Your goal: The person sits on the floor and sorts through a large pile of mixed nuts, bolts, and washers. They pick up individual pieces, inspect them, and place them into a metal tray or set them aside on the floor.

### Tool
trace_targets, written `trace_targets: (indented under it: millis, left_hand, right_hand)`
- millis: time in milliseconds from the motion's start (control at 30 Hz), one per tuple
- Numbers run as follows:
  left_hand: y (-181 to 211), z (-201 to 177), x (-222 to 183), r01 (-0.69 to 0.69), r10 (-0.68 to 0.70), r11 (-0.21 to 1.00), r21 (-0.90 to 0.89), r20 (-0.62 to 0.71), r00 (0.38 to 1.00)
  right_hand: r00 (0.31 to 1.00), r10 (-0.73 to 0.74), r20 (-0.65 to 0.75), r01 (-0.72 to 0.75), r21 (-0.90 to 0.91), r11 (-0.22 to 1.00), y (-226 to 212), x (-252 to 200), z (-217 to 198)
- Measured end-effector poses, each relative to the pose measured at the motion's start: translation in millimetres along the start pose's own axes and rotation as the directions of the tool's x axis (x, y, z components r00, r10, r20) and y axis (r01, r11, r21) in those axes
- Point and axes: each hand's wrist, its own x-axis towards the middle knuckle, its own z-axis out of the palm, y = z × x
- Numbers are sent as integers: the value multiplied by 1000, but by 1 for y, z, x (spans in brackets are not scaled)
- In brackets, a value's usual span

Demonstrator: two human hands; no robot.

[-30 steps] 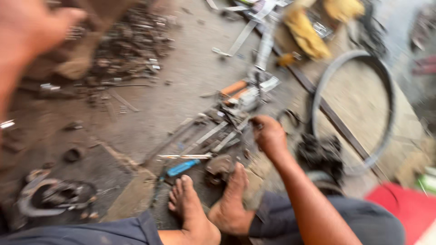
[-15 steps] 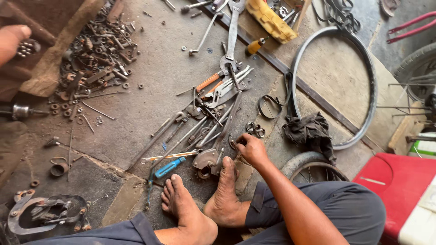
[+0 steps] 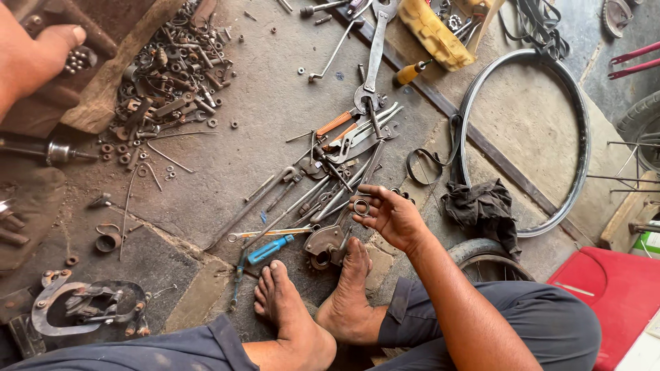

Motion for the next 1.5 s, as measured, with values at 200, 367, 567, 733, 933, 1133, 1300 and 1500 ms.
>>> trace_targets:
  millis: [200,367,567,733,933,1133,1300,1500]
  left_hand:
    - [5,-45,14,-40,40,999,5,-39,998]
    - [27,-118,40,338,-290,906,-256,207,934]
    - [40,-160,63,458,-378,876,-153,373,848]
    - [39,-161,71,534,-395,837,-120,542,742]
    - [35,-155,66,525,-378,826,-206,488,786]
    - [36,-151,65,473,-400,861,-189,322,858]
    - [36,-149,62,492,-396,839,-231,359,845]
    - [35,-152,63,520,-394,826,-217,437,808]
  right_hand:
    - [987,-80,-142,39,-271,962,11,16,6]
    - [938,-311,-153,107,-726,680,22,23,29]
    - [852,-375,367,484,-825,291,60,49,130]
    - [692,-302,655,588,-755,-291,75,91,211]
    - [680,-227,697,505,-670,-545,91,132,258]
    - [664,-373,648,443,-742,-503,118,169,292]
    - [750,-241,616,413,-721,-556,114,181,293]
    - [527,-181,830,516,-482,-708,44,119,223]
